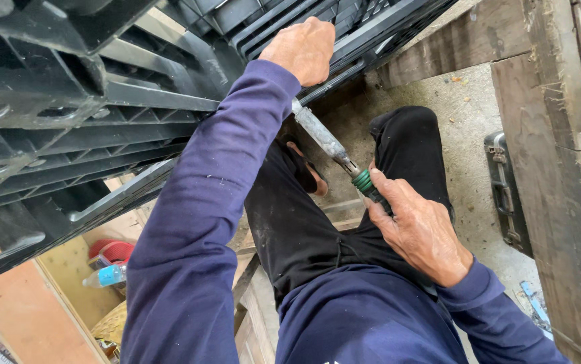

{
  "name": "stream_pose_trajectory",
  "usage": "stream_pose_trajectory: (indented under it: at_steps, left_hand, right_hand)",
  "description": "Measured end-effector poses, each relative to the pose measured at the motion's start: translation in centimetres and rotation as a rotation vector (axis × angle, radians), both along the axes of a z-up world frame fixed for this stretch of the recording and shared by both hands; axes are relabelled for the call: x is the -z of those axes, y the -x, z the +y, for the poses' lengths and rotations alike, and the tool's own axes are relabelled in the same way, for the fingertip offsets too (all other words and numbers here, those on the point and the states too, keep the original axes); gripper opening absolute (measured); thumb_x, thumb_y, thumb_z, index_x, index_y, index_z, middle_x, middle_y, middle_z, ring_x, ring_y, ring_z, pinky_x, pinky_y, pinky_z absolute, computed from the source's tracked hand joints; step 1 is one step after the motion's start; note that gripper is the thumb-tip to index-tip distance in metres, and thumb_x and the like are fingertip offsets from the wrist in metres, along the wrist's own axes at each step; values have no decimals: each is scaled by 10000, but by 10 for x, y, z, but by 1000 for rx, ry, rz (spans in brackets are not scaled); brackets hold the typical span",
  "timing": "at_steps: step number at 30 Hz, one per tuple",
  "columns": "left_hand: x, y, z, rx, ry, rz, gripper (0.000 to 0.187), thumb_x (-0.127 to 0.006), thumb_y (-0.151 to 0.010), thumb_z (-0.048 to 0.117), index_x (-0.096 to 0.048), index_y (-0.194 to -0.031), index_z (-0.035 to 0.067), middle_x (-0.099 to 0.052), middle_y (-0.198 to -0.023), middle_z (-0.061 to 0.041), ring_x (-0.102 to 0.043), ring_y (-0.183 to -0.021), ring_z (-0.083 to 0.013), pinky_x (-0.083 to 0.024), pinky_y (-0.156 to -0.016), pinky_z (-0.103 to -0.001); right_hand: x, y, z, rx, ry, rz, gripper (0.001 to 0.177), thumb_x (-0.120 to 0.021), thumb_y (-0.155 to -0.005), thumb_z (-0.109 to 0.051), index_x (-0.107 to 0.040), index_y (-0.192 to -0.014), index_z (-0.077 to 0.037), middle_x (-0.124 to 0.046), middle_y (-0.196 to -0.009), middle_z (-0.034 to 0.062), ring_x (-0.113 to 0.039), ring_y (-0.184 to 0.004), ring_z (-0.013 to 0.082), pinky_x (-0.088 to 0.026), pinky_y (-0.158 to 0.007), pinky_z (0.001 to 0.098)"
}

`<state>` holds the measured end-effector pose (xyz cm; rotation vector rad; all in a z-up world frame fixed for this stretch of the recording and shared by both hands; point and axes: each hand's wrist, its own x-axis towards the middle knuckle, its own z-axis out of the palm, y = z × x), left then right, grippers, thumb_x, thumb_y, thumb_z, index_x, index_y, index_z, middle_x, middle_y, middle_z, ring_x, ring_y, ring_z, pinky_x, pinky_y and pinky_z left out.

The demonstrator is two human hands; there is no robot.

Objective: The person uses a soldering iron to melt and repair cracks in a black plastic crate, then uses a cloth and a small piece of plastic to further seal the repaired areas.

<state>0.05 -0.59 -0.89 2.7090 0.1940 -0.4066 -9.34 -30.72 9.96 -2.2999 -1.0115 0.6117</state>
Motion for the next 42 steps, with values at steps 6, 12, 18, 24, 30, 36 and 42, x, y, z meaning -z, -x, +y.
stream_pose_trajectory:
  at_steps: [6,12,18,24,30,36,42]
  left_hand:
    - [3,-1,-1,12,-28,18,108,-680,-822,15,-713,-912,-35,-718,-1010,-247,-728,-903,-406,-591,-780,-447]
    - [4,0,0,21,-38,-2,104,-686,-838,26,-719,-918,-31,-719,-1001,-252,-728,-897,-407,-595,-771,-447]
    - [2,-1,0,15,-54,55,113,-672,-833,3,-709,-933,-32,-723,-999,-240,-736,-886,-403,-601,-764,-446]
    - [1,0,2,17,-54,7,132,-684,-812,22,-717,-933,-19,-721,-1006,-240,-721,-908,-408,-587,-782,-450]
    - [2,2,2,6,-39,0,141,-698,-801,31,-724,-931,-15,-719,-1022,-241,-718,-926,-409,-583,-793,-454]
    - [0,1,2,18,-31,33,157,-729,-778,48,-726,-924,-10,-721,-1003,-236,-717,-919,-406,-581,-787,-455]
    - [-5,-1,2,26,-37,50,299,-863,-722,147,-720,-927,-17,-730,-974,-220,-722,-913,-384,-586,-770,-442]
  right_hand:
    - [3,1,0,20,5,18,489,-686,-921,-177,-536,-1377,-85,-648,-944,137,-647,-749,395,-511,-594,472]
    - [8,-1,0,8,-26,2,516,-685,-920,-170,-527,-1403,-80,-652,-959,137,-655,-772,387,-520,-613,461]
    - [21,-3,-5,17,-1,36,508,-686,-923,-163,-542,-1400,-66,-665,-985,139,-673,-785,369,-531,-628,432]
    - [43,1,-19,154,-166,290,449,-695,-927,-128,-601,-1348,-5,-708,-1001,118,-687,-777,200,-551,-663,304]
    - [54,14,-29,213,-209,287,464,-725,-901,-90,-603,-1339,2,-689,-951,109,-645,-750,151,-556,-622,276]
    - [53,13,-25,165,-247,257,448,-721,-910,-81,-591,-1329,10,-684,-965,112,-638,-756,148,-542,-645,284]
    - [34,6,-14,180,-173,310,446,-724,-919,-107,-604,-1340,-19,-700,-954,117,-643,-715,144,-554,-600,277]
